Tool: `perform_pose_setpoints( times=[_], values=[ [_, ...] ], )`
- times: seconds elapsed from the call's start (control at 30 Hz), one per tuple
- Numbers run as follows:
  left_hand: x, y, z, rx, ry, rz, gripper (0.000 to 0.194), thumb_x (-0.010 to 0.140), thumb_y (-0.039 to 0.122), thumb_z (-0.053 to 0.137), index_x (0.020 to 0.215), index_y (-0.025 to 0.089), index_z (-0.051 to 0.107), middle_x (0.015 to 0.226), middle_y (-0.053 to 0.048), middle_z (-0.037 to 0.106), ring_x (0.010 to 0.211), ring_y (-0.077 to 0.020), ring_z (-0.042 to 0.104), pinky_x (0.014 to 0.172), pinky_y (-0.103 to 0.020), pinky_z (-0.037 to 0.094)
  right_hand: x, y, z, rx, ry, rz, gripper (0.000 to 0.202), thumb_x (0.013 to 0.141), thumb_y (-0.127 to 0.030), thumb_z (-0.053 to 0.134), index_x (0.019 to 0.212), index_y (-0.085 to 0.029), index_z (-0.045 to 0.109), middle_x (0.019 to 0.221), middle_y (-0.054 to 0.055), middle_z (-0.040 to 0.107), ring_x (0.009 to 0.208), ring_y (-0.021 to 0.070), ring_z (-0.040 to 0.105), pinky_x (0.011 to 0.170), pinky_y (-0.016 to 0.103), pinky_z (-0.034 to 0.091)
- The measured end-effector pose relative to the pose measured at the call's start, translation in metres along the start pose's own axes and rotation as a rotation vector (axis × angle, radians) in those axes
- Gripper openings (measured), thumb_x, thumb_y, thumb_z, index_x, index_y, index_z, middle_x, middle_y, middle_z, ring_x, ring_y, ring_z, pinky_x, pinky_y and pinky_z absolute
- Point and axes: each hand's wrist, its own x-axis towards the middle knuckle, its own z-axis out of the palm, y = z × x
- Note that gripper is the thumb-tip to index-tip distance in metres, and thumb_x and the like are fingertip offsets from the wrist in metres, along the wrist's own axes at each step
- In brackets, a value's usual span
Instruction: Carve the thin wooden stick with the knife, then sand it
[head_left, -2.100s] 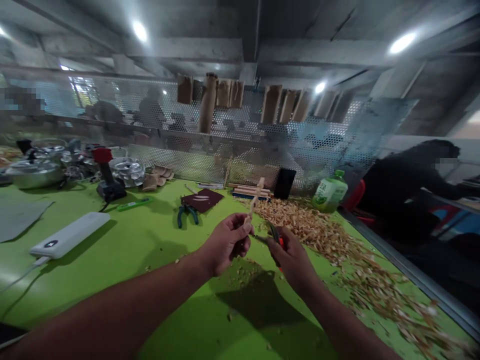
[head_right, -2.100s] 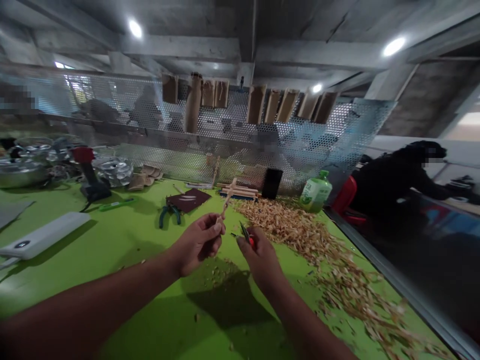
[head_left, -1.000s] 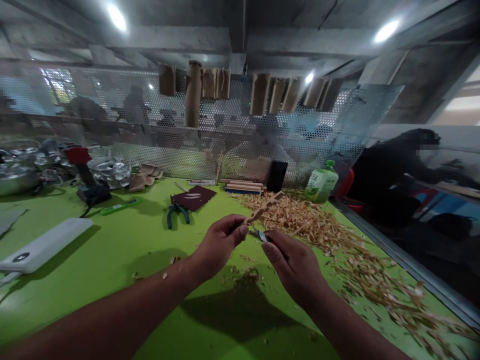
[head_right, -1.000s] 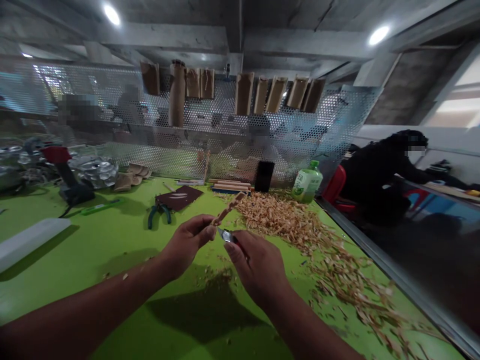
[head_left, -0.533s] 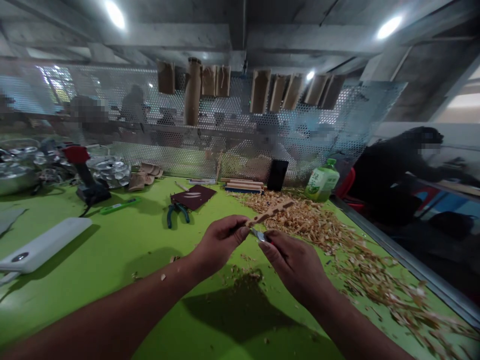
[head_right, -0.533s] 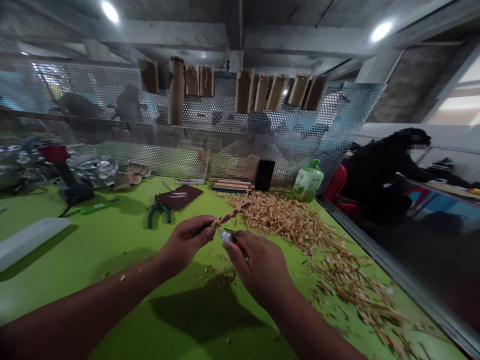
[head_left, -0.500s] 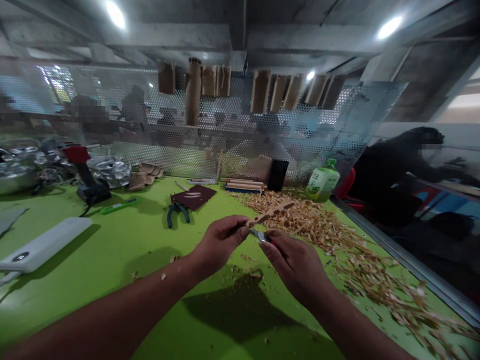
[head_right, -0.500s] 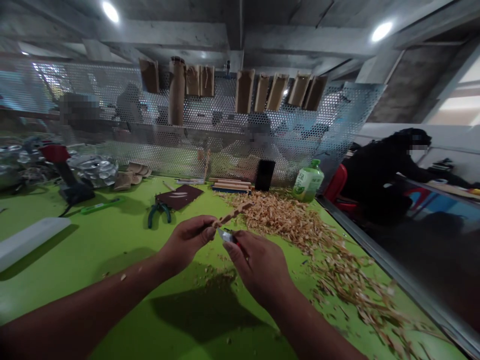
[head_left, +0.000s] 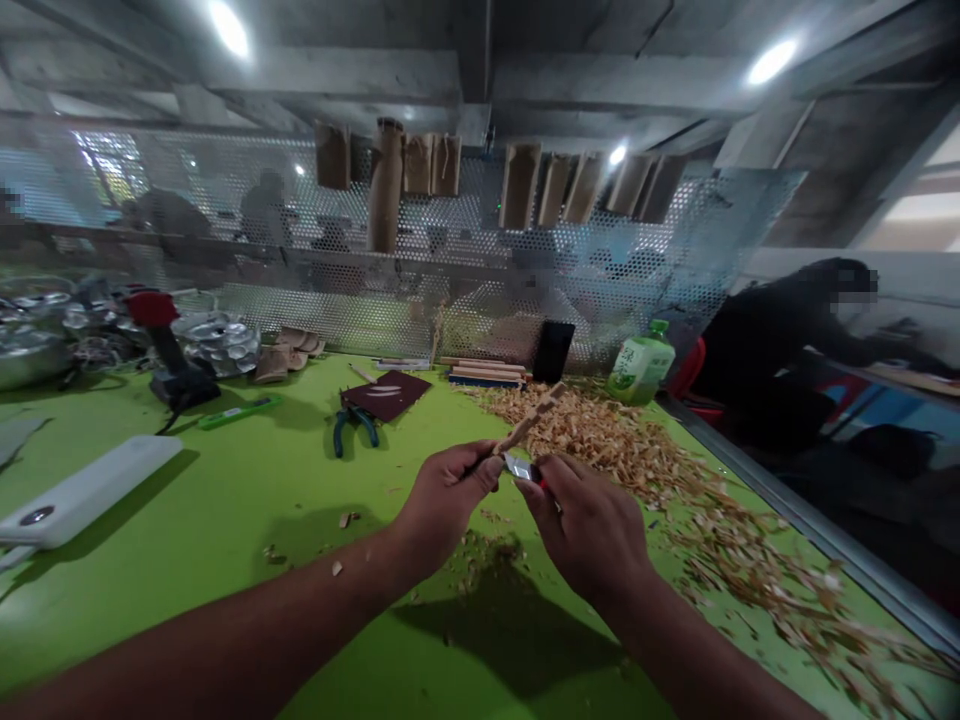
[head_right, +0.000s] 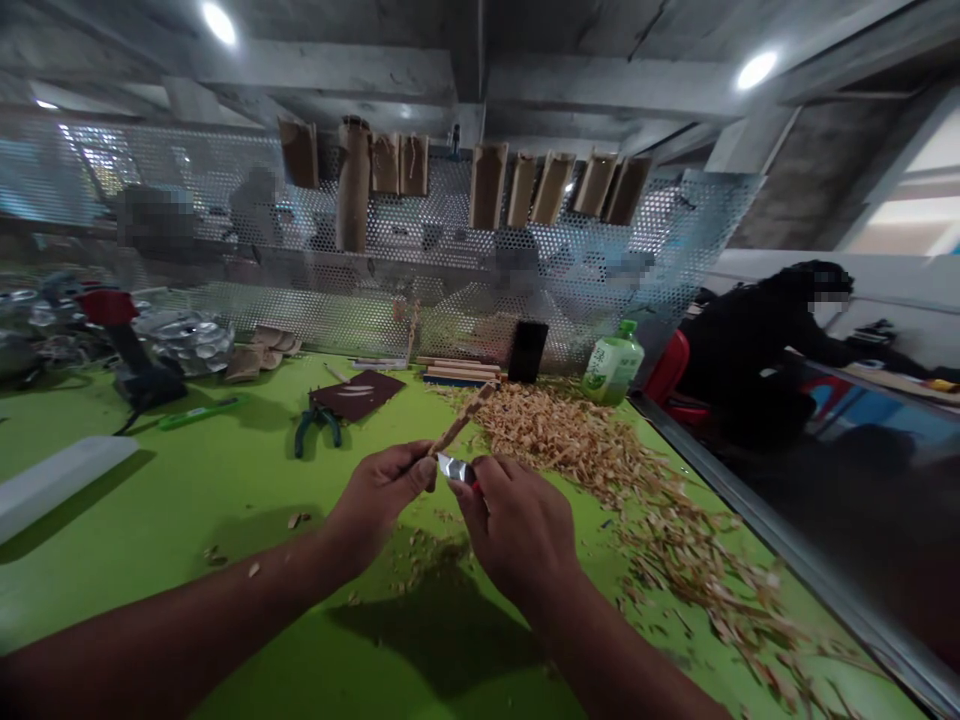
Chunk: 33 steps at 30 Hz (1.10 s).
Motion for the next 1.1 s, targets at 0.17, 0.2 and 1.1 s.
perform_pose_setpoints(
  times=[0.17, 0.2, 1.1],
  values=[
    [0.0011, -0.0015, 0.0018, -0.1, 0.1, -0.13, 0.021, 0.079, 0.031, 0.068, 0.09, 0.014, 0.072, 0.073, -0.002, 0.061, 0.071, -0.0126, 0.05, 0.069, -0.025, 0.043, -0.0003, -0.0008, 0.001, 0.036, 0.024, 0.005, 0.033, 0.096, -0.045, 0.038, 0.082, -0.02, 0.054, 0.07, 0.002, 0.059, 0.06, 0.0156, 0.051, 0.055, 0.027, 0.024],
    [0.002, -0.0022, 0.0012, -0.109, 0.113, -0.135, 0.021, 0.078, 0.029, 0.068, 0.091, 0.014, 0.071, 0.073, -0.002, 0.061, 0.071, -0.0124, 0.051, 0.069, -0.025, 0.043, -0.0002, -0.0012, 0.0013, 0.057, 0.007, 0.012, 0.033, 0.096, -0.045, 0.038, 0.081, -0.02, 0.054, 0.067, 0.002, 0.058, 0.058, 0.0152, 0.05, 0.054, 0.026, 0.024],
    [0.0026, 0.0, -0.003, -0.016, -0.061, -0.032, 0.024, 0.082, 0.034, 0.064, 0.095, 0.018, 0.075, 0.078, -0.003, 0.063, 0.074, -0.0142, 0.051, 0.073, -0.027, 0.043, 0.0009, 0.0027, -0.0001, 0.004, 0.04, -0.016, 0.031, 0.095, -0.043, 0.041, 0.079, -0.02, 0.055, 0.07, 0.003, 0.062, 0.063, 0.016, 0.053, 0.056, 0.027, 0.027]
  ],
)
